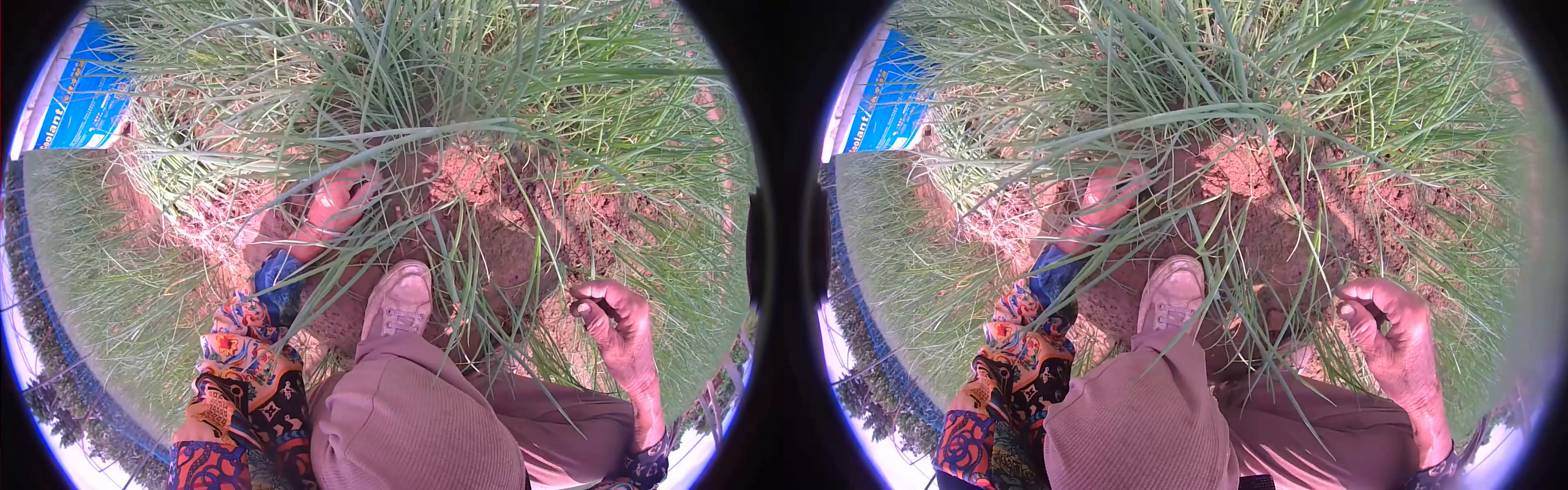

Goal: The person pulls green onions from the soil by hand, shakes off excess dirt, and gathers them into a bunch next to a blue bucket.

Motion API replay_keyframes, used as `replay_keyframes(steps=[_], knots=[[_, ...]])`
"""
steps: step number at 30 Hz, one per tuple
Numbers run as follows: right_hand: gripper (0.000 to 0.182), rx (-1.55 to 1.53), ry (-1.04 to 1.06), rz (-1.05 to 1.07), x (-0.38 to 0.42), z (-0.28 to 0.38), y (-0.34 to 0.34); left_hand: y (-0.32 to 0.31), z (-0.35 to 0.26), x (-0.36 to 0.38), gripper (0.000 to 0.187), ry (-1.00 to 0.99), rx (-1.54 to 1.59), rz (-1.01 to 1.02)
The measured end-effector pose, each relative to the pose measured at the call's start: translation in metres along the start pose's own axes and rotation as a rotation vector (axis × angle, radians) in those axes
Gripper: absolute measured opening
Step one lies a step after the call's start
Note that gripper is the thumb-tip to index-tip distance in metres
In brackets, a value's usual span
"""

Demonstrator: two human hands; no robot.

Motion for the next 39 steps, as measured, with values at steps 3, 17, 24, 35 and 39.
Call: replay_keyframes(steps=[3,17,24,35,39], knots=[[0.03,0.027,0.063,0.012,-0.006,0.003,-0.004,-0.012,0.005,-0.001,0.019,-0.093,-0.052,0.05],[0.017,0.298,0.369,0.132,-0.083,0.02,-0.044,-0.047,-0.033,-0.015,0.021,-0.144,-0.129,0.444],[0.023,0.614,0.386,0.19,-0.126,-0.038,-0.101,-0.05,-0.034,-0.018,0.021,-0.207,-0.195,0.409],[0.025,0.218,0.277,-0.196,-0.147,-0.131,-0.1,-0.049,-0.027,-0.019,0.018,-0.132,-0.134,0.472],[0.037,0.36,0.348,-0.15,-0.164,-0.135,-0.094,-0.032,-0.024,-0.002,0.015,-0.107,-0.126,0.372]])
Point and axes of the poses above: each hand's wrist, its own x-axis away from the middle knuckle, its own y-axis out of the back of the hand, z = x × y, the point moved 6 cm from there along -x, towards the middle knuckle, and after that the axes turned 15 degrees about y, right-handed, at the moved point
